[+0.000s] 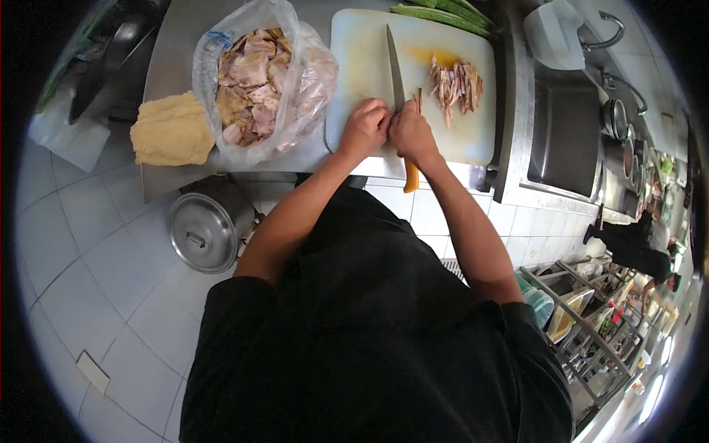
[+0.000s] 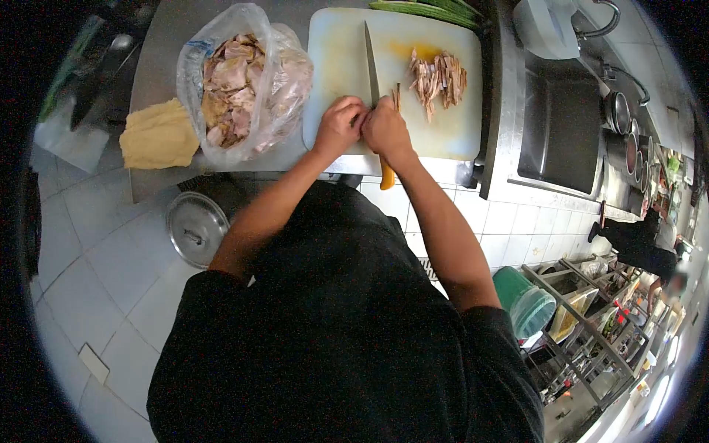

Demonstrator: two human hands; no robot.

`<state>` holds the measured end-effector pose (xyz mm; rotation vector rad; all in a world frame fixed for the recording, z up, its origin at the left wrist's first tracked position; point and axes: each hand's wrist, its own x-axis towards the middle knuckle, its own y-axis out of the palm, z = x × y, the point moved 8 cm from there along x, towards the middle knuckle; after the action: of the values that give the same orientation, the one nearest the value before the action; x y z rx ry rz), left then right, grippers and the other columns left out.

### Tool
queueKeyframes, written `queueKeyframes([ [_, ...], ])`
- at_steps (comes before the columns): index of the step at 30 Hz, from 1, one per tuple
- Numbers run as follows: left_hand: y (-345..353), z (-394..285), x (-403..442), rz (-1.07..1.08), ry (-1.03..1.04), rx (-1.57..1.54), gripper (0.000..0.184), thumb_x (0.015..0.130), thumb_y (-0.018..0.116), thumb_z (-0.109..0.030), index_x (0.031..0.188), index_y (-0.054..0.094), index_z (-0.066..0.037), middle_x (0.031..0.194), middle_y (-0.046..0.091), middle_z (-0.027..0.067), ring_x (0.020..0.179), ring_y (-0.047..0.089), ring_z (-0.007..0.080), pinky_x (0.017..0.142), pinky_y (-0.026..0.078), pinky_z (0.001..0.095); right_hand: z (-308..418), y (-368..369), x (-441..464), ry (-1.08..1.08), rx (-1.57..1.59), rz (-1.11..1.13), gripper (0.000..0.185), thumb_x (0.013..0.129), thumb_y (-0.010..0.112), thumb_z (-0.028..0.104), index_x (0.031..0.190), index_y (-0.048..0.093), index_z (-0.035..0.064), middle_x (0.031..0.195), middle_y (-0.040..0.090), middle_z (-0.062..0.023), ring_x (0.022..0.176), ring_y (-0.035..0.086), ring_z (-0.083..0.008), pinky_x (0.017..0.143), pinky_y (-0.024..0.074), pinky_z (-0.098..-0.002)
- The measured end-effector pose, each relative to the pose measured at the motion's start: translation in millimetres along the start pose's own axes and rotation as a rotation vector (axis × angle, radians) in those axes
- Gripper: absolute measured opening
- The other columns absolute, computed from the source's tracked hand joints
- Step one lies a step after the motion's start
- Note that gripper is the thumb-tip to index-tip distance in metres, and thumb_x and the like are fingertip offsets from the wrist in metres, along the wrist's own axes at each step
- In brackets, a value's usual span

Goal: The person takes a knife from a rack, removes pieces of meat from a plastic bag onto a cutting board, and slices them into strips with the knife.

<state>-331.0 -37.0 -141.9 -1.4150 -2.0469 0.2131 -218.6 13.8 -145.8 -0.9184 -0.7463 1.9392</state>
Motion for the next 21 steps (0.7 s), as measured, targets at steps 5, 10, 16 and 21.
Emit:
queueKeyframes([
  [5,-8,4,-1,-0.06,-0.089,-0.105,0.01,0.081,0.068,0.001,0.091,0.068,0.003,0.098,0.068,0.0139,0.089,0.067,0.0326,0.08,0.054,0.0394,10,-18,-20,0.05,0.062,0.103,0.028,0.097,0.046,0.016,0.107,0.042,-0.0099,0.077,0.064,-0.0373,0.064,0.068,-0.0464,0.06,0.0569,-0.0518],
  [10,-7,2,1,-0.076,-0.063,-0.112,0.008,0.081,0.068,0.001,0.089,0.069,0.003,0.096,0.068,0.0137,0.089,0.067,0.0321,0.08,0.054,0.0393,6,-8,-73,0.083,-0.019,0.139,0.021,0.098,0.041,0.012,0.102,0.041,-0.008,0.074,0.063,-0.0368,0.053,0.066,-0.0434,0.052,0.0566,-0.0504],
  [16,-3,3,0,-0.049,-0.041,-0.059,0.008,0.08,0.069,0.001,0.088,0.069,0.003,0.096,0.068,0.0135,0.09,0.066,0.0326,0.08,0.054,0.0394,5,6,-47,-0.018,-0.079,0.024,0.029,0.091,0.053,0.011,0.108,0.042,-0.0101,0.083,0.064,-0.0386,0.081,0.065,-0.0556,0.075,0.0528,-0.0604],
  [21,-4,4,2,-0.02,-0.04,-0.059,0.01,0.08,0.068,0.003,0.09,0.07,0.003,0.097,0.069,0.013,0.091,0.067,0.0322,0.082,0.054,0.0393,17,-11,15,-0.027,0.032,0.072,0.032,0.09,0.049,0.012,0.109,0.046,-0.013,0.084,0.065,-0.0363,0.077,0.067,-0.0512,0.073,0.0558,-0.056],
])
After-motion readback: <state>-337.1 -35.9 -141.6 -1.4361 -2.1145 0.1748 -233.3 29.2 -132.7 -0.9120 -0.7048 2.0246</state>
